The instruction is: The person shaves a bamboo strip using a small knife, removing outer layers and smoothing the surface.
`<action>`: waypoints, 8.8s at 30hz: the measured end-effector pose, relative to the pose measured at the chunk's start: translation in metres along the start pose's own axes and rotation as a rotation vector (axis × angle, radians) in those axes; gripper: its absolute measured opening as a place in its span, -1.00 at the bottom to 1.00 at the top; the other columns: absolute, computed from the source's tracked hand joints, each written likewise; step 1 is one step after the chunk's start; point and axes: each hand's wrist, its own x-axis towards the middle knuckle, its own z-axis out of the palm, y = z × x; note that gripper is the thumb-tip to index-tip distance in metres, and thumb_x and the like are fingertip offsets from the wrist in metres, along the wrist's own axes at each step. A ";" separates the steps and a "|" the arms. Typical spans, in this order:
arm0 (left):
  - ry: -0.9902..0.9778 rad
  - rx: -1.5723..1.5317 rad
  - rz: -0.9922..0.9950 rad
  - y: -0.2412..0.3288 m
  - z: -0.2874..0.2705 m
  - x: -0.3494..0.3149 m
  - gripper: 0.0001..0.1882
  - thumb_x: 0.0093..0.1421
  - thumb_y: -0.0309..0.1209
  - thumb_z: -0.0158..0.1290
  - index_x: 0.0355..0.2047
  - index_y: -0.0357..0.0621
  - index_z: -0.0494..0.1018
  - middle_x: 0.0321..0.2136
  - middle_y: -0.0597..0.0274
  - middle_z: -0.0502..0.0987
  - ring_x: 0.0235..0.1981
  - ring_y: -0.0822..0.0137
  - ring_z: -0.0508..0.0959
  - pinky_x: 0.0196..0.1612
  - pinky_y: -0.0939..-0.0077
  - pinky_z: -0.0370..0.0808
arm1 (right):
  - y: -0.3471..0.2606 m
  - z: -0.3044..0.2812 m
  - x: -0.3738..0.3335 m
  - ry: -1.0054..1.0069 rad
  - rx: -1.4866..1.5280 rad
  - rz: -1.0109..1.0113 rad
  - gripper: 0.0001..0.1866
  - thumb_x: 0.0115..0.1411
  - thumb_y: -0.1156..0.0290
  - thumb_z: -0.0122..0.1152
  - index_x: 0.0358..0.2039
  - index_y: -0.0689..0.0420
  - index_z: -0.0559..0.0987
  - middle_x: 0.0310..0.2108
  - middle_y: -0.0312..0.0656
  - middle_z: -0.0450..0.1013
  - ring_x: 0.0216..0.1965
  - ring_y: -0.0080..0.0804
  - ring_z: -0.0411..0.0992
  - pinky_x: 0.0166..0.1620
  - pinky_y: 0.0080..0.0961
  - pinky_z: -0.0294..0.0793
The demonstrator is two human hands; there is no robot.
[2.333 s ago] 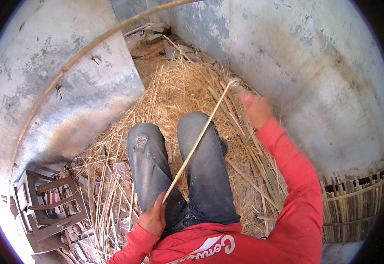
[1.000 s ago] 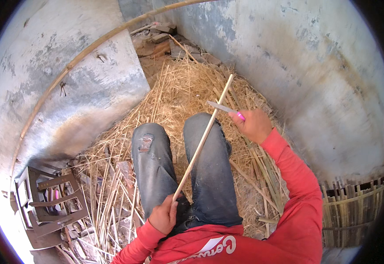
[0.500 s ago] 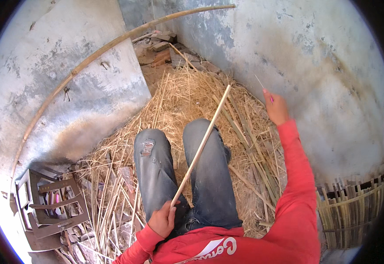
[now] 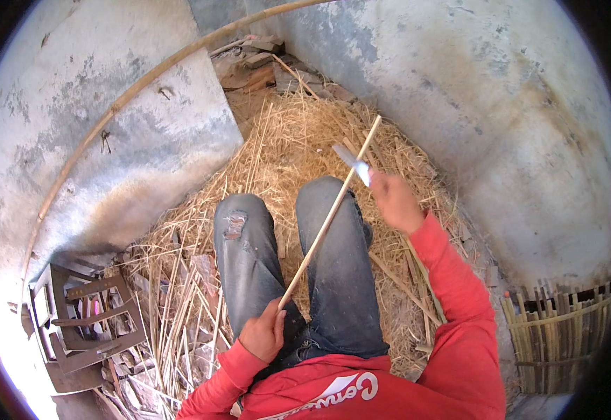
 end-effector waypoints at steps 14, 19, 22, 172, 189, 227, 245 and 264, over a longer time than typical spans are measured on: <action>-0.049 -0.174 0.004 0.005 0.005 0.019 -0.70 0.50 -0.39 -0.09 0.13 -0.15 0.50 -0.62 -0.04 0.43 -0.61 0.08 0.53 -0.43 0.26 0.43 | -0.029 0.036 -0.083 -0.158 0.047 -0.067 -0.38 0.51 0.01 -0.05 -0.50 0.30 0.55 -0.67 0.09 0.34 -0.63 -0.09 0.38 -0.45 -0.09 0.30; -0.077 -0.203 -0.032 0.007 0.002 0.017 -0.70 0.51 -0.36 -0.10 0.12 -0.16 0.51 -0.61 -0.02 0.44 -0.59 0.13 0.53 -0.39 0.25 0.46 | -0.036 0.009 -0.067 -0.267 -0.010 0.097 -0.44 0.52 0.04 -0.07 -0.41 0.26 0.59 -0.56 0.20 0.44 -0.56 0.13 0.39 -0.38 -0.02 0.36; -0.099 -0.213 -0.033 0.003 0.003 0.017 -0.69 0.51 -0.35 -0.10 0.11 -0.17 0.51 -0.60 0.02 0.47 -0.58 0.17 0.52 -0.37 0.26 0.48 | -0.043 0.012 -0.082 -0.372 0.069 0.065 -0.42 0.52 0.02 -0.09 -0.44 0.25 0.57 -0.56 0.19 0.45 -0.56 0.13 0.40 -0.38 0.01 0.36; 0.025 -0.182 -0.072 0.003 0.008 0.019 -0.58 0.48 -0.37 -0.02 0.28 -0.23 0.44 0.02 -0.24 0.62 0.07 -0.03 0.66 0.08 0.31 0.56 | -0.069 0.026 -0.088 -0.057 0.330 -0.164 -0.67 0.31 0.18 0.36 -0.15 0.22 0.66 -0.54 -0.22 0.46 -0.54 -0.51 0.39 -0.45 -0.43 0.38; -0.121 -0.432 -0.101 -0.017 0.004 0.022 -0.59 0.55 -0.26 -0.09 0.28 -0.16 0.47 -0.55 0.20 0.52 -0.49 0.41 0.57 -0.38 0.45 0.47 | -0.079 0.025 -0.090 -0.204 0.354 -0.043 -0.75 0.37 0.24 0.30 -0.21 0.20 0.66 -0.62 -0.37 0.36 -0.58 -0.56 0.26 -0.46 -0.50 0.27; -0.291 -0.664 -0.206 -0.021 -0.005 0.020 -0.49 0.60 -0.09 -0.26 0.22 -0.21 0.45 -0.73 0.51 0.21 -0.76 0.59 0.17 -0.66 0.60 0.12 | -0.004 -0.001 -0.006 -0.035 -0.599 -0.341 -0.31 0.42 -0.24 -0.03 -0.53 0.13 0.60 -0.73 0.01 0.44 -0.68 0.09 0.47 -0.55 0.04 0.46; -0.311 -0.610 -0.279 -0.030 -0.023 -0.017 -0.50 0.59 -0.11 -0.24 0.20 -0.22 0.48 -0.71 0.51 0.23 -0.71 0.60 0.23 -0.60 0.60 0.17 | 0.021 -0.036 0.060 0.072 -0.608 -0.103 -0.21 0.49 -0.23 -0.24 -0.47 0.23 0.64 -0.61 0.13 0.50 -0.47 0.28 0.52 -0.31 0.13 0.51; 0.152 -0.029 0.029 -0.035 -0.006 -0.037 -0.67 0.46 -0.33 0.03 0.14 -0.18 0.56 -0.43 -0.24 0.64 -0.43 -0.11 0.71 -0.37 0.23 0.60 | 0.025 -0.038 0.042 0.105 -0.519 -0.097 -0.33 0.48 -0.12 -0.10 -0.50 0.18 0.64 -0.65 0.12 0.46 -0.57 0.19 0.49 -0.44 0.08 0.45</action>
